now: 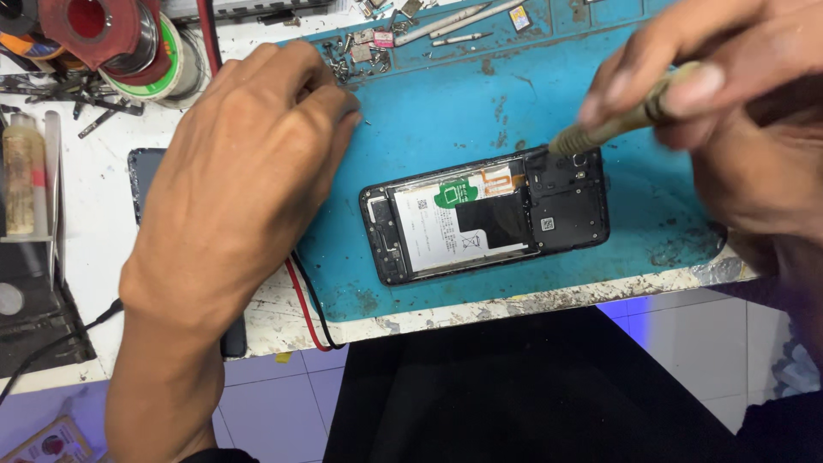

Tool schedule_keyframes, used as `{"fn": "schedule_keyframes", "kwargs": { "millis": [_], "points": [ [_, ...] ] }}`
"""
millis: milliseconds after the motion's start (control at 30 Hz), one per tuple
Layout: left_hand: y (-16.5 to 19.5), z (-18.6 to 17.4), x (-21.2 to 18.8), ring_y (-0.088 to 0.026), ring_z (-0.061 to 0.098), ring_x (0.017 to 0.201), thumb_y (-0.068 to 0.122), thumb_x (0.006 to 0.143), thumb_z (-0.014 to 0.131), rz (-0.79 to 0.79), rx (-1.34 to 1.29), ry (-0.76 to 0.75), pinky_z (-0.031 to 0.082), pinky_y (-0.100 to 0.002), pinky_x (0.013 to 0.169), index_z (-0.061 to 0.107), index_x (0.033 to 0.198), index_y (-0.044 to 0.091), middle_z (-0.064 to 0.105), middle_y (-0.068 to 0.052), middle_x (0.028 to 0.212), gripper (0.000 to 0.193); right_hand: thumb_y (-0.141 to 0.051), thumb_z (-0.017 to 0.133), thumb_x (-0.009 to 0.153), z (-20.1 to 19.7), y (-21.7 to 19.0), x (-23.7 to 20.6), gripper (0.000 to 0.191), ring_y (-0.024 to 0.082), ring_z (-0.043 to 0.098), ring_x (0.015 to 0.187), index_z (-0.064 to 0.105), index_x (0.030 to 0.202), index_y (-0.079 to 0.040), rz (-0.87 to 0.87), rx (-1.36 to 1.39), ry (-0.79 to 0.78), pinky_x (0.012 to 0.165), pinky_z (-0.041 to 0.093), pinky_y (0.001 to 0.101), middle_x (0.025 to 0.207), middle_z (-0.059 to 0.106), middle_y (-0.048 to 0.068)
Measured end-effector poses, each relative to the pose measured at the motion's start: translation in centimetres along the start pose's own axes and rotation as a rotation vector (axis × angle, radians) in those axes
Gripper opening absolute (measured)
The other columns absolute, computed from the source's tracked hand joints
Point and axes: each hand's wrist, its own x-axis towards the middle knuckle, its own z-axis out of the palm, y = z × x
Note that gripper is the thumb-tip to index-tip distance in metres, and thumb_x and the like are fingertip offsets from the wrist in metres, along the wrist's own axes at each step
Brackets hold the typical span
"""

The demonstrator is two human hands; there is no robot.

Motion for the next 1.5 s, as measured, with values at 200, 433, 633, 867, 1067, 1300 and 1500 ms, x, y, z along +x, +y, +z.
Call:
{"fn": "schedule_keyframes", "kwargs": {
  "millis": [200, 433, 633, 867, 1067, 1300, 1500],
  "points": [
    [0.4, 0.4, 0.4, -0.035, 0.064, 0.098, 0.003, 0.098, 0.073, 0.039, -0.035, -0.008, 0.053, -0.046, 0.087, 0.07, 0.107, -0.007, 0.063, -0.018, 0.105, 0.013, -0.002, 0.052, 0.104, 0.0, -1.2, 1.4, 0.013, 0.03, 0.075, 0.103, 0.05, 0.116, -0.007, -0.04, -0.061, -0.046, 0.086, 0.07, 0.0377, 0.114, 0.066, 0.016],
    [3.4, 4.3, 0.0, -0.027, 0.062, 0.122, 0.019, 0.092, 0.072, 0.492, -0.06, -0.026, 0.048, -0.043, 0.111, 0.074, 0.115, 0.0, 0.067, -0.013, 0.125, 0.03, -0.001, 0.06, 0.097, -0.1, -2.4, 3.5, 0.02, 0.033, 0.073, 0.104, 0.052, 0.115, -0.004, -0.112, -0.169, -0.129, 0.084, 0.069, 0.0419, 0.114, 0.063, 0.022],
    [4.5, 6.8, -0.8, -0.028, 0.055, 0.138, 0.035, 0.097, 0.073, 0.567, -0.119, -0.086, 0.039, -0.044, 0.123, 0.075, 0.113, 0.0, 0.065, -0.013, 0.139, 0.039, 0.005, 0.054, 0.102, 0.1, -2.3, 2.3, 0.025, 0.024, 0.079, 0.106, 0.048, 0.122, -0.007, 0.031, -0.063, -0.033, 0.087, 0.071, 0.0356, 0.114, 0.068, 0.013],
    [4.5, 7.0, -1.0, -0.028, 0.054, 0.138, 0.038, 0.094, 0.073, 0.567, -0.12, -0.104, 0.037, -0.044, 0.125, 0.076, 0.113, 0.001, 0.064, -0.013, 0.139, 0.043, 0.012, 0.053, 0.098, 0.4, -2.5, 2.5, 0.027, 0.031, 0.077, 0.105, 0.046, 0.119, -0.003, -0.037, -0.114, -0.044, 0.086, 0.069, 0.0385, 0.114, 0.063, 0.02],
    [4.6, 7.1, -1.0, -0.029, 0.054, 0.137, 0.038, 0.095, 0.072, 0.564, -0.128, -0.098, 0.038, -0.044, 0.123, 0.075, 0.115, 0.0, 0.064, -0.015, 0.14, 0.043, 0.016, 0.049, 0.096, 0.5, -3.0, 2.7, 0.031, 0.034, 0.074, 0.107, 0.042, 0.121, 0.0, -0.073, -0.168, -0.045, 0.09, 0.068, 0.0415, 0.112, 0.062, 0.023],
    [4.4, 7.4, -1.0, -0.029, 0.056, 0.137, 0.037, 0.096, 0.071, 0.569, -0.13, -0.088, 0.04, -0.043, 0.122, 0.074, 0.114, -0.001, 0.064, -0.015, 0.14, 0.042, 0.002, 0.065, 0.096, 0.2, -3.0, 3.4, 0.032, 0.032, 0.071, 0.105, 0.048, 0.121, -0.007, -0.063, -0.132, -0.078, 0.089, 0.067, 0.0368, 0.113, 0.058, 0.022],
    [4.4, 7.5, -1.2, -0.029, 0.055, 0.137, 0.039, 0.096, 0.071, 0.571, -0.131, -0.08, 0.04, -0.043, 0.122, 0.074, 0.115, -0.003, 0.064, -0.016, 0.139, 0.046, 0.002, 0.056, 0.109, 0.4, -3.5, 2.4, 0.027, 0.033, 0.072, 0.116, 0.041, 0.13, -0.006, -0.024, -0.17, -0.066, 0.098, 0.067, 0.0415, 0.126, 0.06, 0.022]
  ]
}}
